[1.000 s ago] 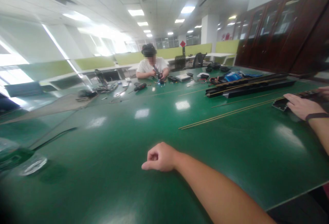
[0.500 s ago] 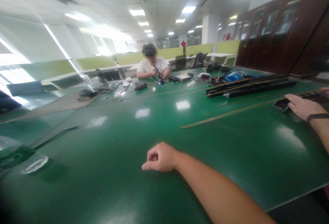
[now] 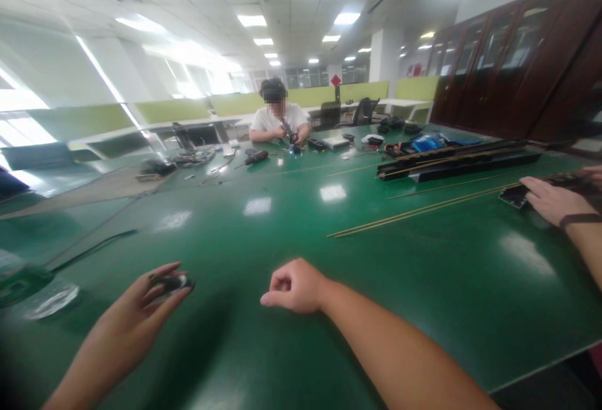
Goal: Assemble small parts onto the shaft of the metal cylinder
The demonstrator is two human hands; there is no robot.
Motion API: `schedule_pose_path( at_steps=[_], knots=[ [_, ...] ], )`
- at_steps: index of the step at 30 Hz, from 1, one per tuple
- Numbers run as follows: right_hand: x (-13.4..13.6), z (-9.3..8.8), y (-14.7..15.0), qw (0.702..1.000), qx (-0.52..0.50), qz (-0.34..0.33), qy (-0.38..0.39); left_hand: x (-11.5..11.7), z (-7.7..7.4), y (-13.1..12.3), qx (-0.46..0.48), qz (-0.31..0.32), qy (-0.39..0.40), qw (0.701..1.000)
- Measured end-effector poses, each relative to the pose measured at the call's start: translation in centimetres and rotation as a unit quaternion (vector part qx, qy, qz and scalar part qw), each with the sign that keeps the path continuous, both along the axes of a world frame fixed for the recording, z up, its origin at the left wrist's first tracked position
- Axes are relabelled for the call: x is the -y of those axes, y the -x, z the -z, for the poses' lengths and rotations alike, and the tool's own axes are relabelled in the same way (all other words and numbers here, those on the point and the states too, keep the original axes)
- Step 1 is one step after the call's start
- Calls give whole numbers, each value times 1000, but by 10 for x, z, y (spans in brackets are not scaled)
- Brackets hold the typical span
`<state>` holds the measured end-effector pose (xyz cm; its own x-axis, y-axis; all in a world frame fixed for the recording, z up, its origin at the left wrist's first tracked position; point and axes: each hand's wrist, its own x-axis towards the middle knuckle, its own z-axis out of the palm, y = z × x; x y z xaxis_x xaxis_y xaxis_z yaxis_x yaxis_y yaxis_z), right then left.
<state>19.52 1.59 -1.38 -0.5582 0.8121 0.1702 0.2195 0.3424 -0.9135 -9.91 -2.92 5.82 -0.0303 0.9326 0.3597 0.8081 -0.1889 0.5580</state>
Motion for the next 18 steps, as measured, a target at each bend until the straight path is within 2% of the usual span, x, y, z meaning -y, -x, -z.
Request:
schedule_pose_path(
  at_steps=[3, 5, 7, 10, 12, 18],
  knots=[
    [-5, 4, 1, 997, -12, 79, 2, -33, 4, -56, 72, 78, 36, 994],
    [-9, 6, 1, 989, -16, 149, -2, -50, 17, -85, 84, 112, 36, 990],
    [-13, 8, 1, 980, -18, 198, -6, -63, 35, -102, 101, 125, 35, 986],
    [-15, 10, 0, 977, -19, 211, -4, -71, 59, -107, 133, 147, 41, 979],
    [-14, 11, 0, 979, -11, 204, -7, -72, 67, -105, 138, 170, 50, 974],
    [-11, 14, 0, 983, 18, 184, -19, -71, 70, -102, 152, 190, 73, 967]
  ],
)
